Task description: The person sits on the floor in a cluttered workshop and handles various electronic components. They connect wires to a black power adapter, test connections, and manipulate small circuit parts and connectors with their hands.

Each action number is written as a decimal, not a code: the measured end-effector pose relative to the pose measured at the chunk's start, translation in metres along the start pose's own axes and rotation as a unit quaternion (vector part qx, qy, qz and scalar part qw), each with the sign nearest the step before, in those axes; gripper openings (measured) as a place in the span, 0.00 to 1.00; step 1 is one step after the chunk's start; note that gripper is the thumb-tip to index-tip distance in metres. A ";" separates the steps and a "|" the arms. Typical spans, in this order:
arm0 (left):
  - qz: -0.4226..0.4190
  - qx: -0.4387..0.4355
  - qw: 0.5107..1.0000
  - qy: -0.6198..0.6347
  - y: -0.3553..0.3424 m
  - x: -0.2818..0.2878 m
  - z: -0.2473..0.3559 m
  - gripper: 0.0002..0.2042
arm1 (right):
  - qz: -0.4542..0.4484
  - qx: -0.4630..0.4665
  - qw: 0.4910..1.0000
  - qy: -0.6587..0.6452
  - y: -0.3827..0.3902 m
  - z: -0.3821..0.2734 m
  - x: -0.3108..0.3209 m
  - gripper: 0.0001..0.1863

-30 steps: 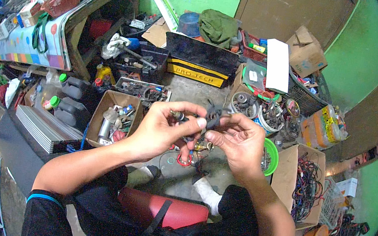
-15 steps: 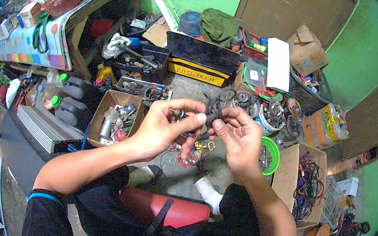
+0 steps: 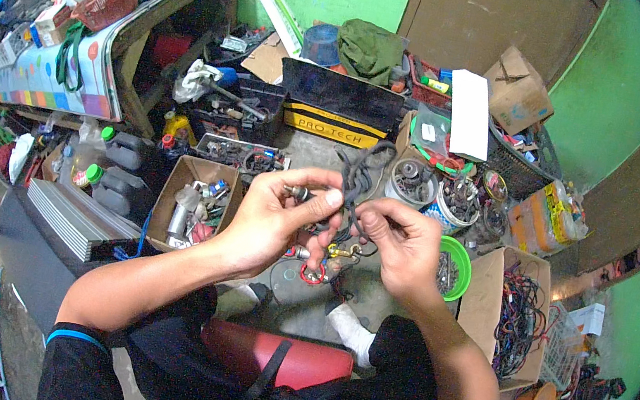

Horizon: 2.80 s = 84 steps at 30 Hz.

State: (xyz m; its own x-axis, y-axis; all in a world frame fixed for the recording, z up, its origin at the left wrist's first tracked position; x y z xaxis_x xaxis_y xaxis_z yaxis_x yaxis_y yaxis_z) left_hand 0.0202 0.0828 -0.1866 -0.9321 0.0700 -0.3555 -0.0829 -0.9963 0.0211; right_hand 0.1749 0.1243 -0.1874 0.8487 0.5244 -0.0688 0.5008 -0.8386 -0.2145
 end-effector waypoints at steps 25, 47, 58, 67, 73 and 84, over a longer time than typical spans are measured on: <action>-0.026 -0.042 0.998 0.038 -0.005 0.006 -0.006 0.16 | 0.078 0.036 0.996 -0.039 0.010 -0.007 -0.002 0.08; -0.044 -0.047 0.995 -0.077 -0.002 -0.004 -0.006 0.13 | 0.020 0.071 0.995 0.066 0.004 -0.005 0.002 0.10; 0.013 -0.079 0.995 -0.064 -0.002 0.005 0.009 0.12 | 0.040 0.018 0.998 0.042 0.006 -0.004 0.008 0.10; 0.029 -0.072 0.995 -0.065 -0.002 0.007 0.005 0.13 | 0.013 -0.020 0.999 0.048 0.001 0.003 0.007 0.12; 0.017 -0.043 0.998 -0.043 -0.005 0.005 0.001 0.13 | 0.012 -0.017 0.997 0.070 0.004 0.003 0.004 0.10; 0.059 -0.093 0.990 -0.084 -0.005 0.007 0.002 0.12 | 0.037 0.057 0.996 0.061 0.006 0.001 0.003 0.07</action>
State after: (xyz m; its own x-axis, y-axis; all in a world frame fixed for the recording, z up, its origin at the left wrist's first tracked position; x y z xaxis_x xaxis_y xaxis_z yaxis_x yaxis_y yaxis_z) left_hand 0.0129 0.0880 -0.1871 -0.9781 -0.0554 -0.2005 0.0818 -0.9887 -0.1258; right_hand 0.1806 0.1212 -0.1895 0.9001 0.4347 0.0289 0.4200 -0.8484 -0.3223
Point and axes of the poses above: each hand's wrist, its own y-axis away from the middle knuckle, its own x-axis out of the back of the hand, z = x × y, the point moved 5 cm from there along -y, towards the middle knuckle, and after that the axes turned 6 degrees about -y, right-handed, at the moved point
